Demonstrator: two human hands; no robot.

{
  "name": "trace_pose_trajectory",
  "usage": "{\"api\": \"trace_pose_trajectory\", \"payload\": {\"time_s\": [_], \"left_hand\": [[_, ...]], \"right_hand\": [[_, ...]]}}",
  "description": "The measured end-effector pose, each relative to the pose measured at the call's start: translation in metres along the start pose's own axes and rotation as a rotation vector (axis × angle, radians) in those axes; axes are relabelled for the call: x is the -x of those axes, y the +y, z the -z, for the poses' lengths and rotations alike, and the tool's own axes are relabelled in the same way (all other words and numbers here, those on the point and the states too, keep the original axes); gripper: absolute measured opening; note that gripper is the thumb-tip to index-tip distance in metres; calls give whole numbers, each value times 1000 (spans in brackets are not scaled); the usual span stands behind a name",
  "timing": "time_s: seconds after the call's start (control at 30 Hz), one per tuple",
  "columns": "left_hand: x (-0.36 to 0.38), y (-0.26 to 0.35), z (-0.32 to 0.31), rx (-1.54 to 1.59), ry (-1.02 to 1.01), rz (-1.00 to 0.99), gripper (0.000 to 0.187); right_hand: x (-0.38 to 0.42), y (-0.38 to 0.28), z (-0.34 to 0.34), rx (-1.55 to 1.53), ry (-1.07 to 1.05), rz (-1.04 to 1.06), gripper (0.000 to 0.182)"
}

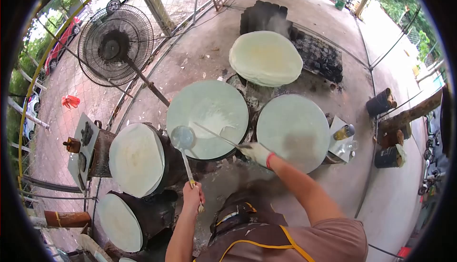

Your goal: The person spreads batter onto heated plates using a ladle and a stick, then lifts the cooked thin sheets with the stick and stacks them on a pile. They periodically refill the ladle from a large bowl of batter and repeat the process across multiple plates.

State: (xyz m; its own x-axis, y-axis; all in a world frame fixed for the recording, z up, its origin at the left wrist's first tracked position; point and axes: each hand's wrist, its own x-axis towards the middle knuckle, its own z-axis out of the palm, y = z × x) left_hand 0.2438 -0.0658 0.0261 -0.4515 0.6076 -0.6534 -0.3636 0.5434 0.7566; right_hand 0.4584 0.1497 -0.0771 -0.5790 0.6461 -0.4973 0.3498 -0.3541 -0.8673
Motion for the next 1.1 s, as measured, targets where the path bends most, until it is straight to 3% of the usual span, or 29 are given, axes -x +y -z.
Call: {"api": "trace_pose_trajectory", "payload": {"time_s": [0.03, 0.1, 0.13, 0.23, 0.3, 0.37, 0.4, 0.43, 0.47, 0.53, 0.57, 0.63, 0.67, 0.77, 0.8, 0.83, 0.9, 0.97, 1.07, 1.1], "left_hand": [[-10, -1, -4, -65, 29, -37, 7], [-20, -5, -17, -96, 84, -69, 10], [-26, -11, -26, -108, 109, -81, 11], [-33, -16, -54, -113, 114, -28, 14], [-34, -11, -64, 32, 96, -85, 9], [-36, 12, -41, 288, -59, 84, 13], [-31, 23, -16, 598, -255, 181, 18], [-21, 28, 12, 842, -575, 291, 19], [4, 33, 26, 852, -637, 220, 12], [44, 23, 34, 747, -527, 74, 9], [56, 21, 33, 689, -474, 2, 8], [62, 22, 23, 728, -449, 37, 6], [59, 27, 17, 775, -455, 75, 6], [60, 31, 13, 943, -487, 209, 7], [62, 23, 17, 1055, -510, 278, 9], [65, 15, 21, 1166, -531, 345, 12], [85, 0, 27, 1180, -428, 347, 16], [104, -19, 36, 1256, -358, 335, 18], [130, -45, 51, 1423, -282, 306, 18], [141, -49, 55, 1457, -243, 297, 17]], "right_hand": [[18, 5, -4, -107, -32, -81, 34], [20, 57, -36, -660, 301, -86, 28], [25, 58, -57, -638, 413, -281, 27], [43, 34, -113, -633, 167, -268, 30], [34, 31, -114, -526, 116, -262, 30], [36, -2, -101, -598, 106, -299, 29], [39, -5, -87, -564, 84, -227, 29], [43, -5, -75, -530, 61, -161, 29], [43, -10, -69, -572, 192, -109, 30], [28, -9, -61, -700, 428, -34, 31], [21, 0, -58, -627, 416, 14, 33], [1, 22, -74, -263, 404, 80, 33], [-1, 34, -77, 15, 365, 320, 33], [33, -20, -66, 159, -153, 12, 33], [36, -28, -59, 137, -189, -24, 32], [5, 18, -48, 100, -102, 200, 32], [-9, 8, -26, -34, 97, -64, 32], [-27, 7, -17, -202, 496, 156, 32], [-34, 8, -10, 218, 461, 208, 31], [-30, 8, -14, 281, 309, 215, 31]]}}
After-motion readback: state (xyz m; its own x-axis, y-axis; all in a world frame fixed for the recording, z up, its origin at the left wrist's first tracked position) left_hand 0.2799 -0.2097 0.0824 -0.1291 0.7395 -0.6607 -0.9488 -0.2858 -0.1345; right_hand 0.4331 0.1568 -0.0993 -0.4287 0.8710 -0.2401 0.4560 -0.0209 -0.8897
